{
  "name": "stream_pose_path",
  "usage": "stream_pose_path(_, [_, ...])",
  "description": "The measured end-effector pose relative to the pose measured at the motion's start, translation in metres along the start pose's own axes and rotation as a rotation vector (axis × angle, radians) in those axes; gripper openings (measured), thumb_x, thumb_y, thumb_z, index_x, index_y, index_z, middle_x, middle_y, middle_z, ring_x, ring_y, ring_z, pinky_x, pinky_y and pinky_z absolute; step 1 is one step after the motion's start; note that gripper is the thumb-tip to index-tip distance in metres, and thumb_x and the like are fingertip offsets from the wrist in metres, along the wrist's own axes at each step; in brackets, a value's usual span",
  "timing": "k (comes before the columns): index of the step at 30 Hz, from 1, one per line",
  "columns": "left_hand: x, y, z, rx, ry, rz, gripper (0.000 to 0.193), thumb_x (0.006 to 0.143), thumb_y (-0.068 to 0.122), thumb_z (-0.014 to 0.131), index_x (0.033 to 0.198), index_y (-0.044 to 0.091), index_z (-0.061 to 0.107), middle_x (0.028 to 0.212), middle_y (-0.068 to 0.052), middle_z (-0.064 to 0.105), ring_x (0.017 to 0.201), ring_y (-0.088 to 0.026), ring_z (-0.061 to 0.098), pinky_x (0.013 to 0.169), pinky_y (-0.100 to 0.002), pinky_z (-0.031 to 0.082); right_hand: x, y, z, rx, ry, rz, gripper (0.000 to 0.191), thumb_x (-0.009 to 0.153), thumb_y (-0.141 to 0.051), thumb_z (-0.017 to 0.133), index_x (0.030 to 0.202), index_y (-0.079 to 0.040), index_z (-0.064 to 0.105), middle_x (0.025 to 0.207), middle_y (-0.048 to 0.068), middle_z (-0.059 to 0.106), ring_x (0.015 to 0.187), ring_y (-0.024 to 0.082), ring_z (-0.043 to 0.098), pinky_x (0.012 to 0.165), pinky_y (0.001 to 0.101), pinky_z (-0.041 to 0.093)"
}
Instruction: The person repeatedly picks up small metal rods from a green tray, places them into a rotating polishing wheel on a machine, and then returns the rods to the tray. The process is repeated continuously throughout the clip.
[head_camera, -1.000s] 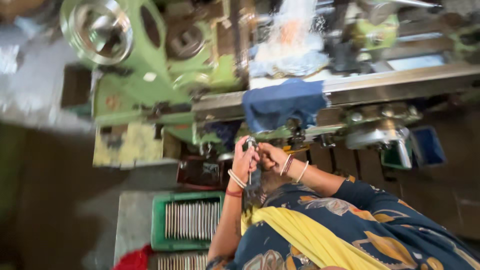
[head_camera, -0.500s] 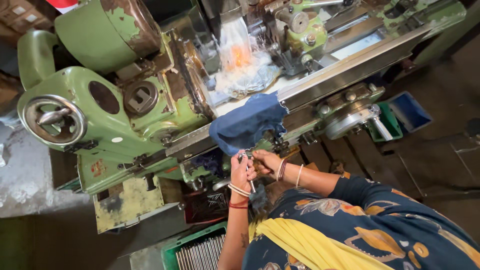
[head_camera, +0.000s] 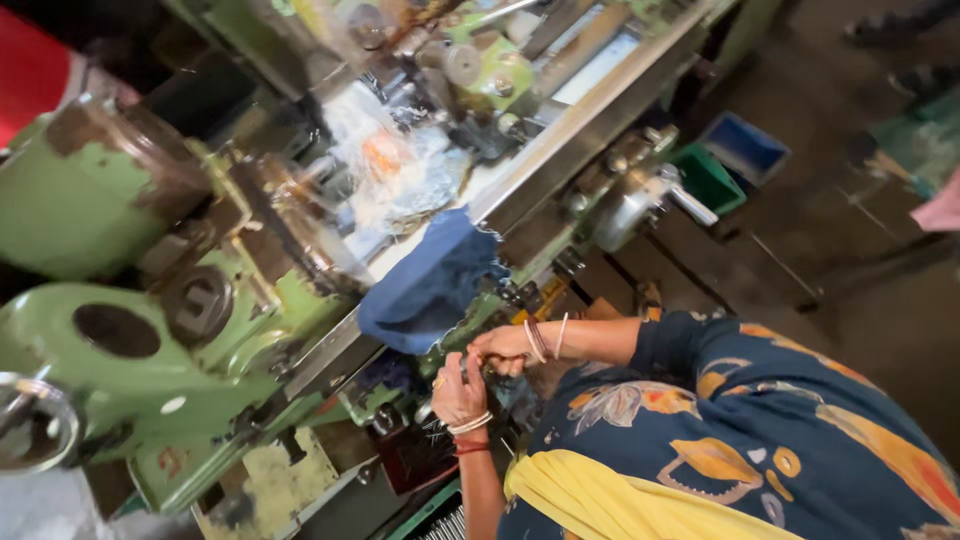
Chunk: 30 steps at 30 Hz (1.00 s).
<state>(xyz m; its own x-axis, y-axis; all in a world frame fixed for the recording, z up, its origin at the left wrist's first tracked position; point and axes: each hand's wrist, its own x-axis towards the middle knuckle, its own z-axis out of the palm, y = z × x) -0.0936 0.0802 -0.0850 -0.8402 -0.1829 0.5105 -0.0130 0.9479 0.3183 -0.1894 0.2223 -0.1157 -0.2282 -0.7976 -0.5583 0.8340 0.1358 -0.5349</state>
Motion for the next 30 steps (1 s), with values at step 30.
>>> stream_pose_path(30, [-0.017, 0.012, -0.047, -0.124, -0.089, 0.243, 0.044, 0.080, 0.024, 0.088, 0.061, 0.011, 0.051, 0.062, -0.009, 0.054, 0.053, -0.031, 0.054, 0.049, -0.042, 0.044, -0.014, 0.043, -0.060, 0.249, 0.168, -0.101, 0.016, 0.094, -0.030, 0.067, 0.091, -0.020, 0.055, 0.055, -0.009, 0.037, 0.039, 0.008, 0.035, 0.033, 0.0280, 0.025])
